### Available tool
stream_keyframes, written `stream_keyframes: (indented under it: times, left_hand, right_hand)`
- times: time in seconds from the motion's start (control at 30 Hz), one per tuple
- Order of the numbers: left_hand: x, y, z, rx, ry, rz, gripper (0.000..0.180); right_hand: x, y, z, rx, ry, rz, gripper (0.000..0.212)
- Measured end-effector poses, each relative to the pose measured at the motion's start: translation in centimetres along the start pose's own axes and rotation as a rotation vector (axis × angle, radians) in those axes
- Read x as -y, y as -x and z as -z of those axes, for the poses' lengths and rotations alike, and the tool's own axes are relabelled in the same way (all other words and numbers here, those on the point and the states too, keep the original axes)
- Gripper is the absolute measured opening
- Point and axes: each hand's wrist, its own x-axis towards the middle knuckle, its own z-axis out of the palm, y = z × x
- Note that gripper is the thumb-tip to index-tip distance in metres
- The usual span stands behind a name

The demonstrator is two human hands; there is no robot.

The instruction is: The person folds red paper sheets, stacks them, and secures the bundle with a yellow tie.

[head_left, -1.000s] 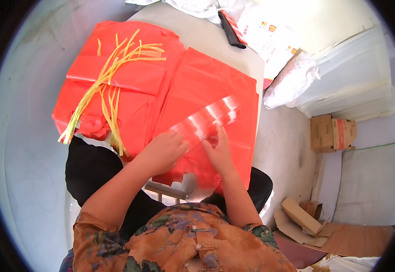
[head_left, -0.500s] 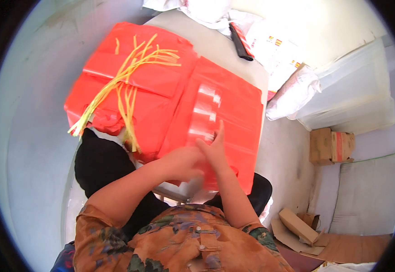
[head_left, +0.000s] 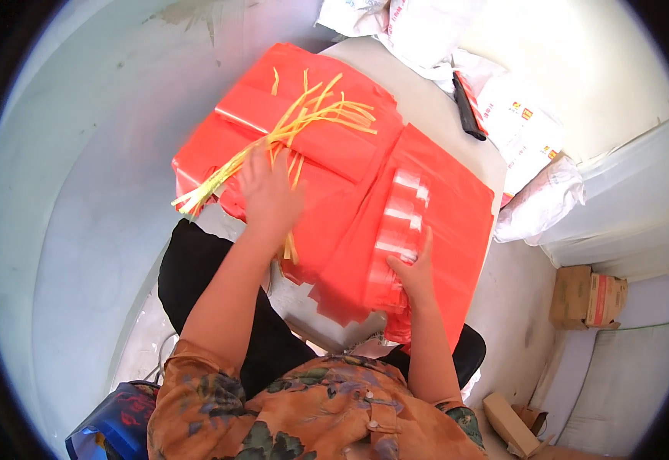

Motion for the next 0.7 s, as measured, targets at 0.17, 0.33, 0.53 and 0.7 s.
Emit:
stream_keyframes:
  times: [0.17, 0.33, 0.53, 0.7]
  left_hand:
    - [5.0, -0.4, -0.5, 0.117, -0.265, 0.233, 0.041]
    - [3.0, -0.7, 0.8, 0.119, -0.208, 0.079, 0.033]
    - [-1.4, 0.6, 0.0, 0.363, 0.429, -0.082, 0.031]
    - [-1.7, 1.1, -2.0, 0.561, 0.437, -0.085, 0.029]
  right_hand:
    - [2.7, 0.6, -0.3, -0.013, -0.02, -0.156, 0.109]
    - [2.4, 0.5, 0.4, -0.007, -0.026, -0.198, 0.106]
    - [-0.3, -0.4, 2.2, 0.01, -0.366, -0.251, 0.081]
    - [-1.5, 0.1, 3.5, 0.067, -0.506, -0.375, 0.064]
